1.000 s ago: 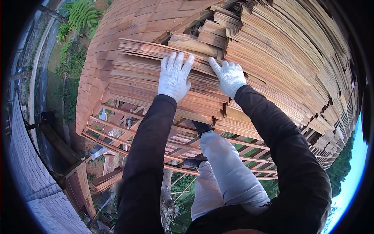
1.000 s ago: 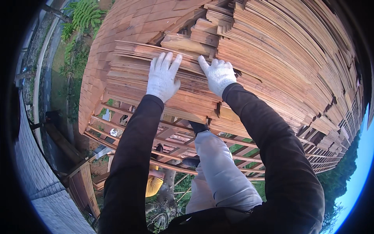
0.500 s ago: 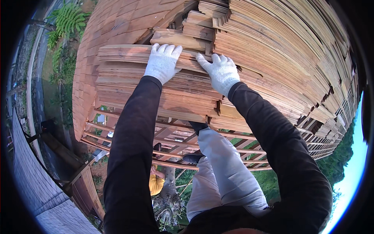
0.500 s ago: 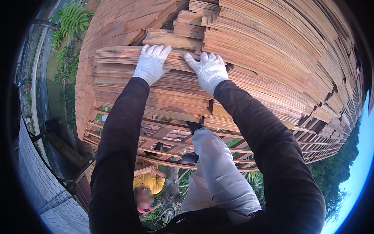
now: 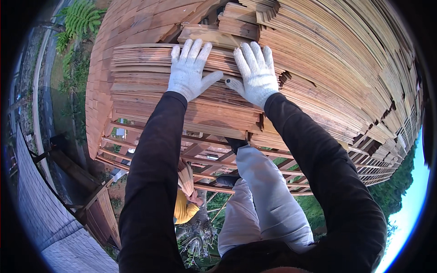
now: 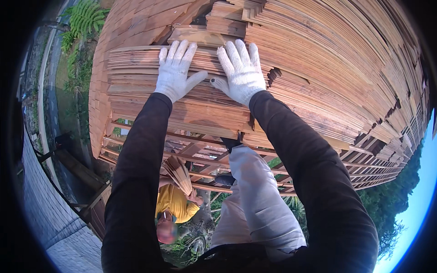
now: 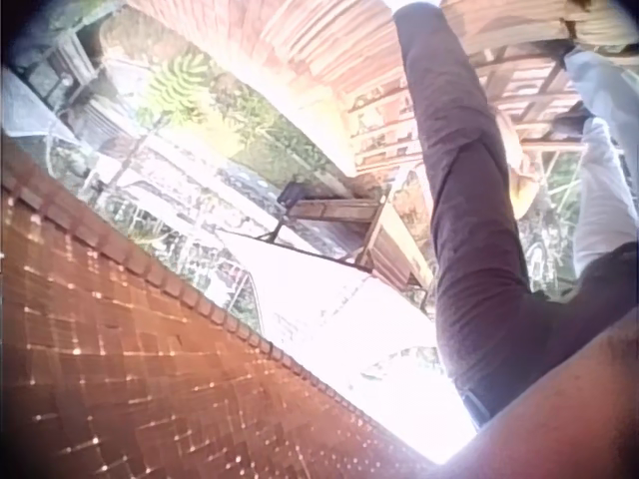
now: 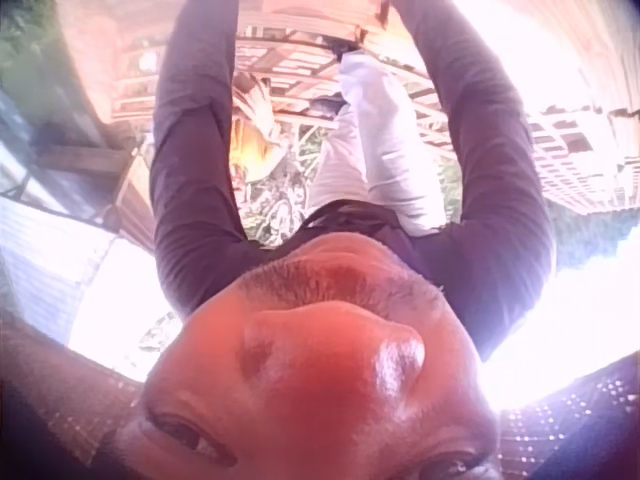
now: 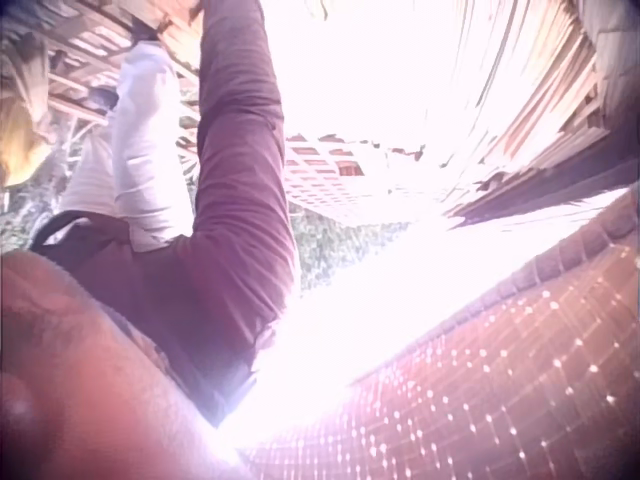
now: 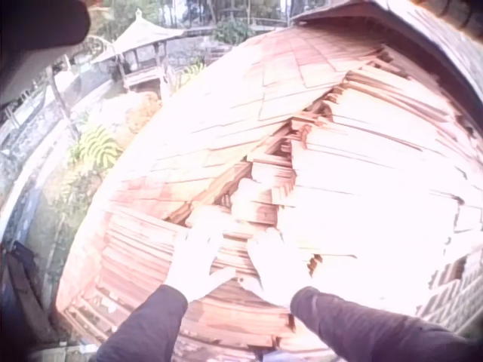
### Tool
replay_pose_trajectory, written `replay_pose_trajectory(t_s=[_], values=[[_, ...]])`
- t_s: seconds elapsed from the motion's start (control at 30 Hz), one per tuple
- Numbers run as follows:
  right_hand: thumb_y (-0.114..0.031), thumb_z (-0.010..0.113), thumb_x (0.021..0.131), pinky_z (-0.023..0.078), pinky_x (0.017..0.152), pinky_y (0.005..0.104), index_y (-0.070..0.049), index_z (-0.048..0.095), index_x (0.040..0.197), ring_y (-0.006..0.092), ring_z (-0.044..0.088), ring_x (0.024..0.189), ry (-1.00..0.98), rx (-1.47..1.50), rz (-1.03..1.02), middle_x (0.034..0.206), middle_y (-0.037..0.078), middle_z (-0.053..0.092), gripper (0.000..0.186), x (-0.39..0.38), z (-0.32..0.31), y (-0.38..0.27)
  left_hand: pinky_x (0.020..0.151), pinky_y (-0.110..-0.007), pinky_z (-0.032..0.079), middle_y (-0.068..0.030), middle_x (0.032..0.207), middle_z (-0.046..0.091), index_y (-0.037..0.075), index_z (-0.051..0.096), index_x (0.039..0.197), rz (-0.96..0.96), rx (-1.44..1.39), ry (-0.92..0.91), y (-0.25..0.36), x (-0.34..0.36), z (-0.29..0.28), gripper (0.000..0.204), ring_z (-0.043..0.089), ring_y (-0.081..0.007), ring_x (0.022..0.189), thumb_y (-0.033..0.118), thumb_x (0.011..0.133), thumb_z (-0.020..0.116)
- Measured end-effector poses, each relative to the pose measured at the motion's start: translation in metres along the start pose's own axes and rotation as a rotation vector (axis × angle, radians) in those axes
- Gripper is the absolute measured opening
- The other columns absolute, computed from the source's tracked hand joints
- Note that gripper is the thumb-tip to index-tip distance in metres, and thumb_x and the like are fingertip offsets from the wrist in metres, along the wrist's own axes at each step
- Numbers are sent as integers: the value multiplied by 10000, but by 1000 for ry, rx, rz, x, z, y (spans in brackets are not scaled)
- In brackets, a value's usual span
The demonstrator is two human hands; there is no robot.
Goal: The person receives wooden shingles from another worker and places them onto a wooden roof frame by hand.
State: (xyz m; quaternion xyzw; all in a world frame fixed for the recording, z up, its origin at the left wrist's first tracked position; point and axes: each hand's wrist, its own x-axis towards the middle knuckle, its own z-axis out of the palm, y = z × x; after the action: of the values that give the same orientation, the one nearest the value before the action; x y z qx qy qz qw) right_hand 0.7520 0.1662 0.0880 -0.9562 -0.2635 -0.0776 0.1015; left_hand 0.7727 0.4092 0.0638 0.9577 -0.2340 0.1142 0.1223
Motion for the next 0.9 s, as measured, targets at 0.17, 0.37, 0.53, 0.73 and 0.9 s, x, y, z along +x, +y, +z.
replay_pose_trajectory(t_s=[0.17, 0.37, 0.53, 0.73, 0.9], values=[[-596, 716, 869, 142, 1246, 633, -37, 443, 1531, 420, 319, 1512, -78, -68, 9, 1585, 225, 415, 908, -3, 11, 4, 1161, -642, 227, -182, 1512, 455, 146, 501, 1502, -70, 52, 74, 19, -14, 13, 798, 376, -411, 1428, 605, 878, 693], [-549, 750, 846, 226, 1196, 641, -43, 463, 1505, 395, 429, 1411, -89, -147, -55, 1498, 204, 492, 879, 3, 5, -23, 1146, -649, 248, -184, 1506, 470, 155, 512, 1494, -158, 73, 117, 16, -31, -2, 701, 393, -394, 1417, 558, 936, 642], [-473, 726, 893, 254, 1187, 616, -32, 484, 1490, 349, 492, 1337, -23, -162, -35, 1423, 161, 548, 781, 1, 14, -6, 1115, -540, 403, -269, 1417, 545, 29, 472, 1495, -413, -453, 370, 106, -115, -28, 708, 511, -464, 1319, 351, 919, 729], [-505, 615, 971, 215, 1208, 629, -36, 413, 1542, 355, 408, 1430, -6, -417, -74, 1520, 166, 472, 767, -3, 35, -13, 993, -443, 530, -279, 1316, 621, 5, 506, 1460, -1193, -822, -180, 262, -366, -29, 604, 654, -402, 1171, 320, 969, 666], [-456, 617, 987, 288, 1202, 549, 15, 387, 1563, 378, 416, 1455, -57, -162, -10, 1566, 222, 462, 779, -25, -9, -88, 977, -406, 540, -252, 1281, 659, 12, 509, 1461, -1696, -1084, -402, 331, -528, -14, 606, 683, -363, 1147, 337, 969, 651]])
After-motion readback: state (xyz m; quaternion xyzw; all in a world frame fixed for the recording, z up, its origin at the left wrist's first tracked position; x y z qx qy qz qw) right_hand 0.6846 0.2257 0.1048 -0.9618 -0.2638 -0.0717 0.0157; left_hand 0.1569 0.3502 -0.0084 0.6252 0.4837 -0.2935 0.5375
